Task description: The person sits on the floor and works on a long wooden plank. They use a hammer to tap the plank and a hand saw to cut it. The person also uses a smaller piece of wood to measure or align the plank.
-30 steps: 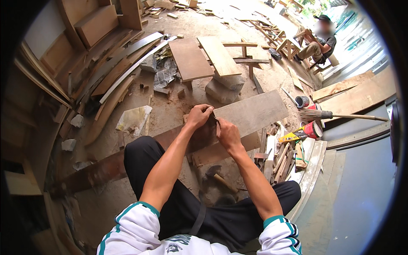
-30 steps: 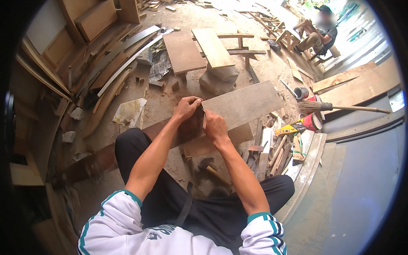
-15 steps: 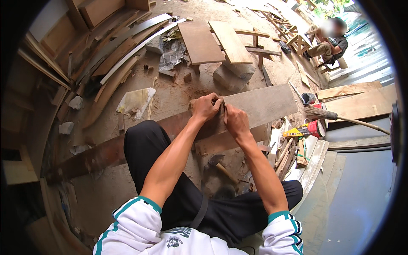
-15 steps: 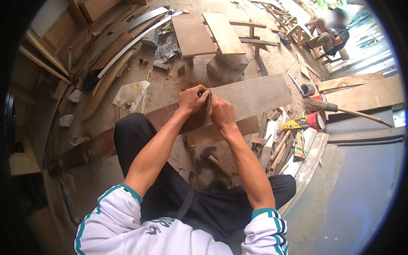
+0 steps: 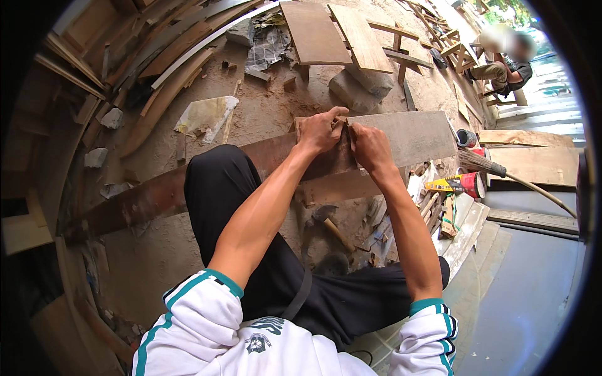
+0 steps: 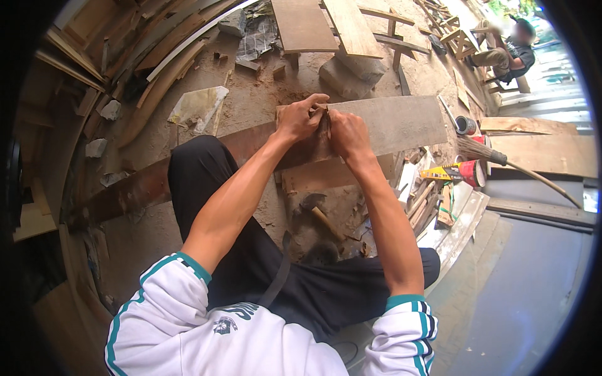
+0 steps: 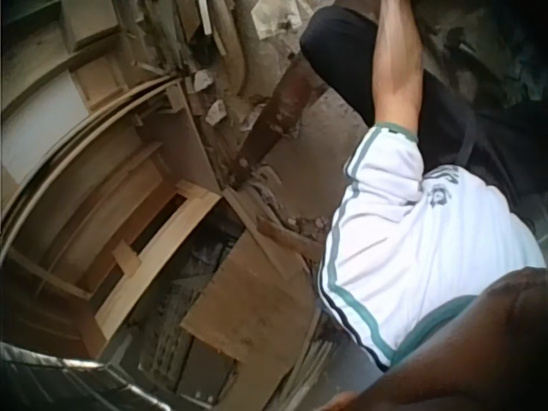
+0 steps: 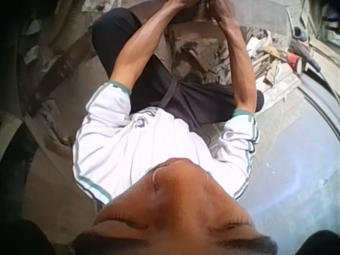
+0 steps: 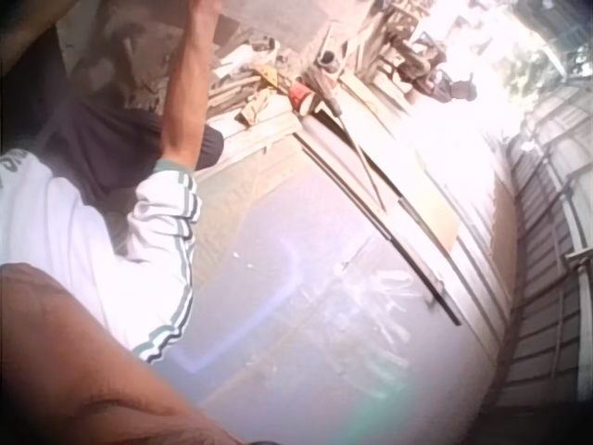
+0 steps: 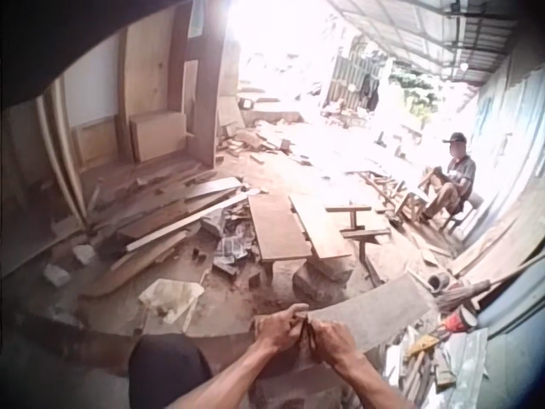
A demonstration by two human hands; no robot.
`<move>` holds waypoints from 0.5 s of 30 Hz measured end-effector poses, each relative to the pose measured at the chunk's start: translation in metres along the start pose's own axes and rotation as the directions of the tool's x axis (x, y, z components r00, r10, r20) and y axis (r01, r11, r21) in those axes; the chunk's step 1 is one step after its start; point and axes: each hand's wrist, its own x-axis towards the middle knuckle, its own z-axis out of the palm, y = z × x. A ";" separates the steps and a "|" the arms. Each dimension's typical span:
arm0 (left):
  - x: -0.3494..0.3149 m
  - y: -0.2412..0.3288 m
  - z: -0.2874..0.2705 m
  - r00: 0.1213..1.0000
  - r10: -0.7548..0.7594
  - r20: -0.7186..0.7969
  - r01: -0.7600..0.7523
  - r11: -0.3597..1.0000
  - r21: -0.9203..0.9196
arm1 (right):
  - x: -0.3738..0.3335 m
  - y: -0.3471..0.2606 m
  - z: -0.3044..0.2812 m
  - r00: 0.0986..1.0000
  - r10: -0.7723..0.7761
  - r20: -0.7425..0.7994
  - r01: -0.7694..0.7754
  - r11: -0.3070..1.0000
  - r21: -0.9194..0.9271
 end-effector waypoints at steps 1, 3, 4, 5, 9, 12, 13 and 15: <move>0.002 0.001 0.000 0.999 -0.038 0.028 0.038 0.999 0.003 | -0.001 0.002 0.000 1.000 0.000 0.006 0.000 1.000 -0.009; 0.012 0.001 -0.001 0.991 -0.114 0.075 0.113 0.993 0.017 | 0.000 0.000 -0.002 1.000 -0.006 0.014 0.007 1.000 -0.023; 0.019 0.003 -0.001 0.984 -0.126 0.123 0.126 0.992 0.008 | 0.002 0.002 -0.002 1.000 -0.010 0.014 0.010 1.000 -0.021; 0.026 0.004 -0.001 0.975 -0.140 0.172 0.141 0.990 0.004 | 0.004 0.002 -0.001 1.000 -0.013 0.014 0.013 1.000 -0.014; 0.062 -0.006 -0.003 0.857 -0.178 0.484 0.199 0.980 0.009 | 0.004 0.003 0.000 1.000 -0.022 -0.019 0.022 1.000 -0.018; 0.075 -0.017 0.003 0.820 -0.178 0.544 0.247 0.967 -0.056 | 0.005 0.002 0.000 0.999 -0.033 -0.010 0.032 0.999 -0.017; 0.076 -0.022 0.004 0.819 -0.179 0.546 0.252 0.966 -0.061 | 0.006 0.001 0.000 1.000 -0.031 -0.003 0.031 0.999 -0.019; 0.075 -0.024 0.008 0.826 -0.166 0.539 0.245 0.966 -0.077 | 0.004 0.004 0.000 1.000 -0.011 0.012 0.011 1.000 -0.024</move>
